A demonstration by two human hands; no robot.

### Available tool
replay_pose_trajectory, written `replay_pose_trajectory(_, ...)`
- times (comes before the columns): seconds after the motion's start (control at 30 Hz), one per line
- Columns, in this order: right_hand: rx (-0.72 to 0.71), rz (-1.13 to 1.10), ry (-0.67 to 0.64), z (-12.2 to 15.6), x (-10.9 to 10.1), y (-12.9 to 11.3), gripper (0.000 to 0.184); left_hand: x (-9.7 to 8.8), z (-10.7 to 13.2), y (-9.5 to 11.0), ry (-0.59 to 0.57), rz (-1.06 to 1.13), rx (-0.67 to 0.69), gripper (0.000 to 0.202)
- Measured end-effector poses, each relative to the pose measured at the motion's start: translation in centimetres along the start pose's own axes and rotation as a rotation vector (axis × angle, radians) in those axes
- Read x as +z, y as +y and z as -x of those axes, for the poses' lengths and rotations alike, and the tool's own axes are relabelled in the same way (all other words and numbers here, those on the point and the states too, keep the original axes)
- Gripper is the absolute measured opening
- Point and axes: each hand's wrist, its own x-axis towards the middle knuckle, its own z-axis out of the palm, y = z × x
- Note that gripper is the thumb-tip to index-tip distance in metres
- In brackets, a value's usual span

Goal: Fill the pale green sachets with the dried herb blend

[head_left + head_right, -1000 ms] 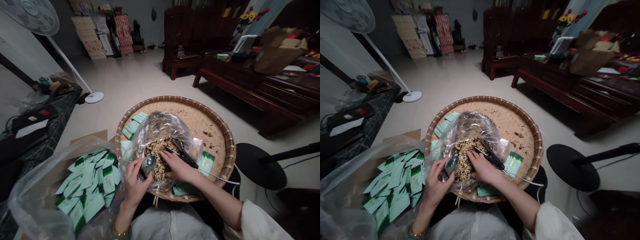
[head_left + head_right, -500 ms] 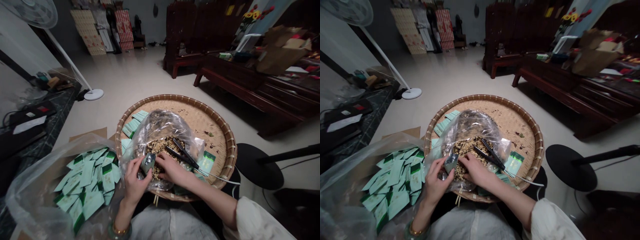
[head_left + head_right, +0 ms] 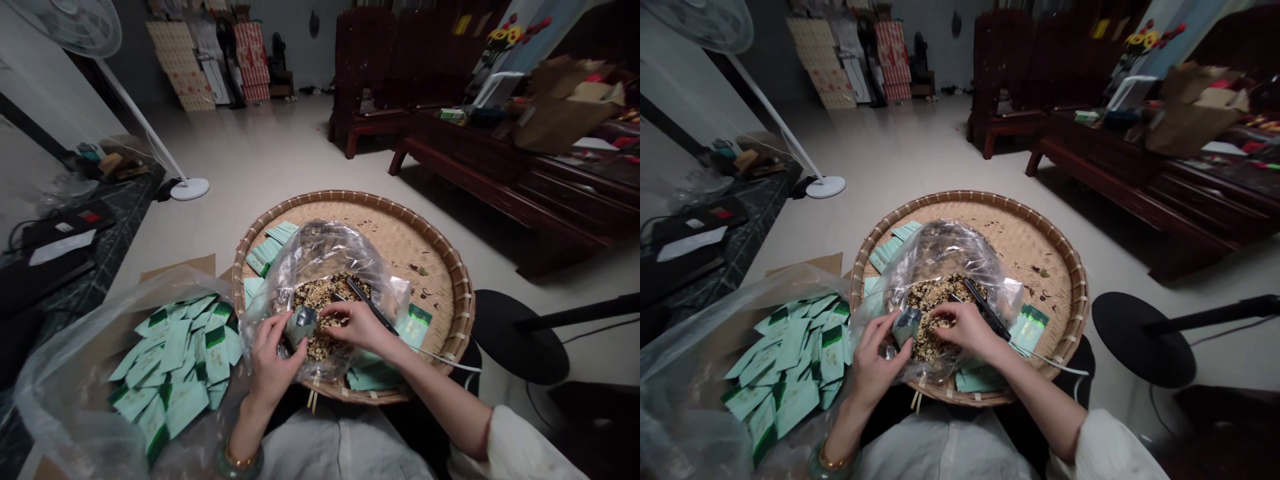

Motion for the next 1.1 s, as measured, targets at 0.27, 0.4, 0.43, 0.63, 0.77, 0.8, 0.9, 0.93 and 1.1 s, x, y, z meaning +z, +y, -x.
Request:
replay_pose_trajectory(0.27,-0.065,0.015,0.07,0.8,-4.3,-3.8,0.023,0.6,-0.6,0.8,-0.062,-0.041,0.065,0.047)
replay_pose_trajectory(0.4,-0.207,0.154,0.039,1.2,-4.8,-6.0,0.024,1.0,-0.9,1.5,-0.059,-0.026,0.093,0.046)
replay_pose_trajectory(0.43,-0.234,0.191,0.023,1.3,-4.6,-6.3,0.026,1.1,-0.9,1.6,-0.056,-0.02,0.097,0.047)
replay_pose_trajectory(0.63,-0.269,0.297,-0.03,1.6,-3.6,-6.4,0.032,1.4,-0.7,1.8,-0.053,-0.002,0.093,0.047)
replay_pose_trajectory(0.77,-0.273,0.252,-0.026,1.7,-3.1,-6.3,0.035,1.4,-0.6,1.6,-0.067,0.001,0.074,0.048)
replay_pose_trajectory(0.8,-0.271,0.234,-0.022,1.8,-3.0,-6.4,0.036,1.5,-0.6,1.6,-0.072,0.002,0.07,0.048)
replay_pose_trajectory(0.9,-0.296,0.173,-0.009,1.9,-2.8,-6.8,0.036,1.5,-0.5,1.5,-0.08,0.014,0.063,0.048)
replay_pose_trajectory(0.93,-0.312,0.152,0.002,1.9,-2.8,-6.9,0.035,1.5,-0.5,1.5,-0.079,0.02,0.063,0.047)
replay_pose_trajectory(1.1,-0.314,0.121,0.146,2.0,-3.3,-7.0,0.024,1.2,-0.6,1.6,-0.064,0.027,0.052,0.044)
